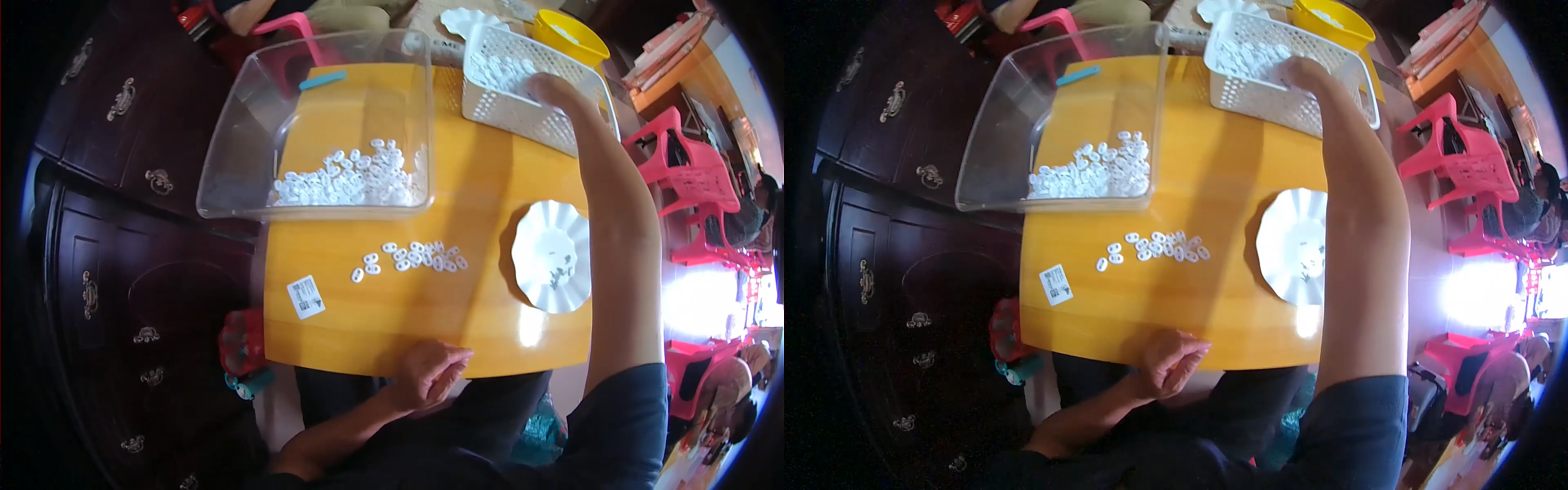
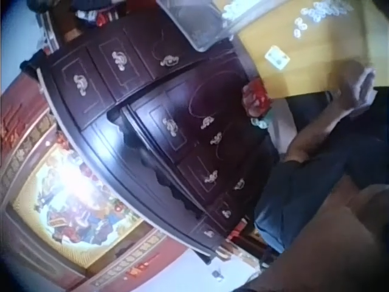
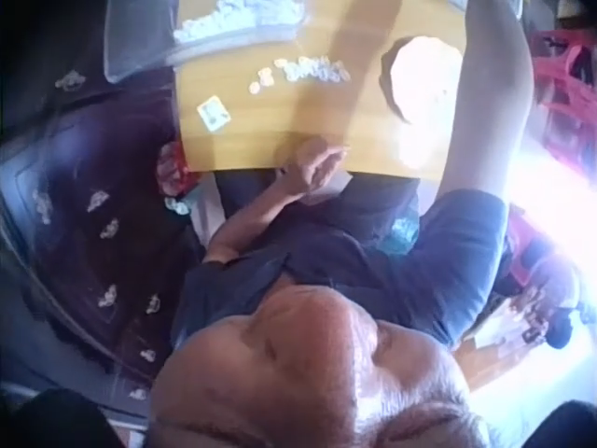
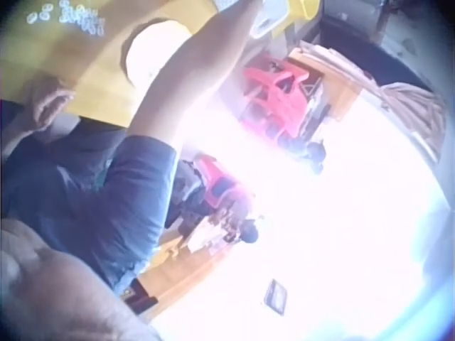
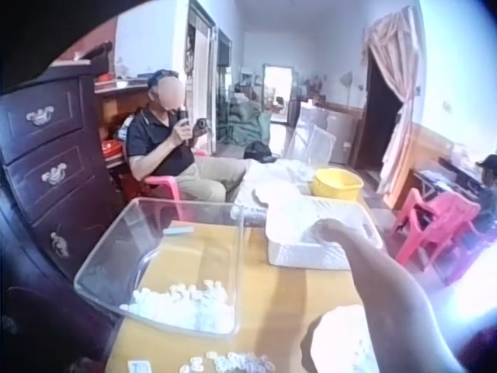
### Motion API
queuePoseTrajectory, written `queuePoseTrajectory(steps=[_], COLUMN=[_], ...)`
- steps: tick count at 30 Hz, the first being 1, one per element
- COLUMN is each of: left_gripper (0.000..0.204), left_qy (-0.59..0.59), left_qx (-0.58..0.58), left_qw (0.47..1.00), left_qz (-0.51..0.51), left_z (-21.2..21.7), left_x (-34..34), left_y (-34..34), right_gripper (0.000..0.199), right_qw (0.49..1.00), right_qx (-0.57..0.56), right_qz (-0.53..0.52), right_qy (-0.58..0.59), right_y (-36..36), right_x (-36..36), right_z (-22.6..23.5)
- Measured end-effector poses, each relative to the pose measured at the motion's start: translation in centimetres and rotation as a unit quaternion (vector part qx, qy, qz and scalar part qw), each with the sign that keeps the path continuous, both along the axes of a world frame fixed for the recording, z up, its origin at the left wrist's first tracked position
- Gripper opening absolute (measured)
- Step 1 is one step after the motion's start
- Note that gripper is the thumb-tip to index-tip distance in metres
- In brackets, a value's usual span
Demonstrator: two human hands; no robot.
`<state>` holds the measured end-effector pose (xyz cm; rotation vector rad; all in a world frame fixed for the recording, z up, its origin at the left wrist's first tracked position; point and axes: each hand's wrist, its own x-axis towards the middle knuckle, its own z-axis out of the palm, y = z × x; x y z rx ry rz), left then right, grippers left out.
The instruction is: Assembling small white plastic components by hand at a workbench.
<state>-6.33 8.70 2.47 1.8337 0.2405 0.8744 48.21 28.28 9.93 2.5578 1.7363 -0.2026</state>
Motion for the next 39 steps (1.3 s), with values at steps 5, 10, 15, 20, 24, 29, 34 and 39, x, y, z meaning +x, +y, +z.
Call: queuePoseTrajectory(steps=[5,10,15,20,24,29,34,39], left_gripper=[0.009,0.010,0.009,0.010,0.015,0.046,0.100,0.118], left_qy=[0.053,0.031,0.037,0.032,0.047,0.138,0.245,0.266], left_qx=[-0.016,-0.018,-0.022,-0.006,-0.021,0.130,0.222,0.234], left_qw=[0.998,0.999,0.998,0.999,0.998,0.981,0.936,0.925], left_qz=[-0.003,-0.004,0.034,0.035,0.045,0.040,0.123,0.136], left_z=[1.0,0.8,0.3,0.7,0.6,0.1,0.7,1.0], left_x=[-1.0,0.1,-0.7,-0.2,-0.1,0.8,2.3,4.2], left_y=[0.5,-0.4,-0.5,-1.1,-1.0,-2.4,-2.0,-1.4], right_gripper=[0.043,0.045,0.032,0.036,0.049,0.046,0.028,0.024], right_qw=[0.992,0.952,0.893,0.894,0.910,0.889,0.744,0.708], right_qx=[0.008,0.301,0.417,0.352,0.325,0.318,0.434,0.538], right_qz=[-0.067,-0.049,-0.172,-0.276,-0.258,-0.309,-0.315,-0.288], right_qy=[0.103,-0.034,0.004,0.019,0.010,0.111,0.398,0.356], right_y=[-2.7,-9.6,-19.0,-31.0,-32.1,-32.0,-34.2,-34.9], right_x=[-2.9,-3.7,-15.2,-18.4,-20.7,-20.1,-22.0,-28.0], right_z=[0.6,3.0,4.9,-3.9,-7.0,-7.1,-8.4,-7.4])
